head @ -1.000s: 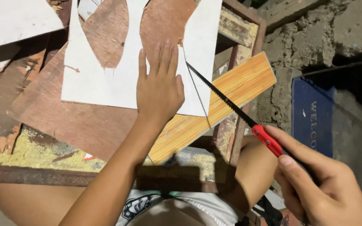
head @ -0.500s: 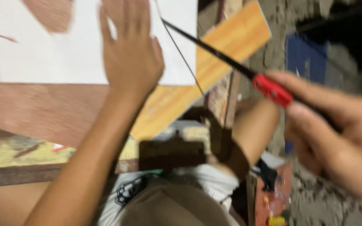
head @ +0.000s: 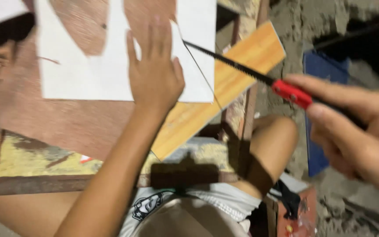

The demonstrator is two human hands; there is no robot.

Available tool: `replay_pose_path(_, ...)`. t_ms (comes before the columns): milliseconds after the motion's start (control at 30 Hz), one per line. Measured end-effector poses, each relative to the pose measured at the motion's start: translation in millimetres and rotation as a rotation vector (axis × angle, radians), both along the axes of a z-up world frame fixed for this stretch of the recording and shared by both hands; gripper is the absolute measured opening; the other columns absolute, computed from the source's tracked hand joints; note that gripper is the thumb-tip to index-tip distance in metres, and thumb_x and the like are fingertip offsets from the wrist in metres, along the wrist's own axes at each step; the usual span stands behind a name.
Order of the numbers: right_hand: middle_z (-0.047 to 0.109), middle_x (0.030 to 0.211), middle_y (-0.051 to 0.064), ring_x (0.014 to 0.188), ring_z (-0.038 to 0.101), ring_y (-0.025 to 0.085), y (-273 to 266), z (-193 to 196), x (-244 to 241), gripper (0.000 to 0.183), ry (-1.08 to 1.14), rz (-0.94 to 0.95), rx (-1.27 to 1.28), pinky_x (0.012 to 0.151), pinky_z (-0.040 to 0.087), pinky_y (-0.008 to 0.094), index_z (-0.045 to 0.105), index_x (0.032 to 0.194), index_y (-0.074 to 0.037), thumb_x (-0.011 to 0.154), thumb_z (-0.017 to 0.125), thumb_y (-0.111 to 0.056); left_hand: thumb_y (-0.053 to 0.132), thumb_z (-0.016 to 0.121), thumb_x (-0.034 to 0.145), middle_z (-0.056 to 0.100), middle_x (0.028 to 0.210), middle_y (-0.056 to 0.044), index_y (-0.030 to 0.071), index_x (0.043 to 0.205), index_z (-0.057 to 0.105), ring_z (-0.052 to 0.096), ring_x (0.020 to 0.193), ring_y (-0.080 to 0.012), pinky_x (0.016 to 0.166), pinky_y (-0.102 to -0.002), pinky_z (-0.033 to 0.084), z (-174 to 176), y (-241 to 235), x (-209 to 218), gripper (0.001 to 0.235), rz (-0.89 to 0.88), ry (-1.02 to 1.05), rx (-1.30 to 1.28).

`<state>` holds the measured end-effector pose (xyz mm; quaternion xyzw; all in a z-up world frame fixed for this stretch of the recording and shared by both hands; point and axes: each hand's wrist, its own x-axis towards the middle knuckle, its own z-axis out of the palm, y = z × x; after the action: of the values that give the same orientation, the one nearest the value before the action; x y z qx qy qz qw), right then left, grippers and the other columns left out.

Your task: Using a hand saw to cut out a leaf-shaped pattern from a thin wooden board on a low workbench.

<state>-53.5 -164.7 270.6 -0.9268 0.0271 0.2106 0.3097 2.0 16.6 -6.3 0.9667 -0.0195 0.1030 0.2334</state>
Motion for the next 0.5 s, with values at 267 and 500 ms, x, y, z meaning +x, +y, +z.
replay_pose_path(267, 0.019, 0.043, 0.010, 0.032, 0.014, 0.020, 14.6, 3.9, -14.7, 0.059, 0.102, -0.359, -0.116, 0.027, 0.011, 0.037, 0.069, 0.153, -0.021, 0.099, 0.048, -0.011, 0.032, 0.038, 0.109, 0.018, 0.175, -0.013, 0.010, 0.170, 0.028, 0.013, 0.162, -0.0282, 0.130, -0.056, 0.002, 2.6, -7.2, -11.2, 0.065, 0.059, 0.051, 0.089)
replay_pose_path(500, 0.024, 0.040, 0.007, 0.026, 0.018, 0.017, 7.9, -4.1, 0.2, 0.059, 0.122, -0.148, -0.054, 0.024, 0.011, 0.034, 0.071, 0.148, -0.019, 0.094, 0.052, -0.011, 0.040, 0.040, 0.109, 0.018, 0.175, -0.011, 0.014, 0.170, 0.030, 0.009, 0.162, -0.0272, 0.130, -0.056, 0.001, -5.5, -7.7, -12.0, 0.067, 0.084, 0.068, 0.205)
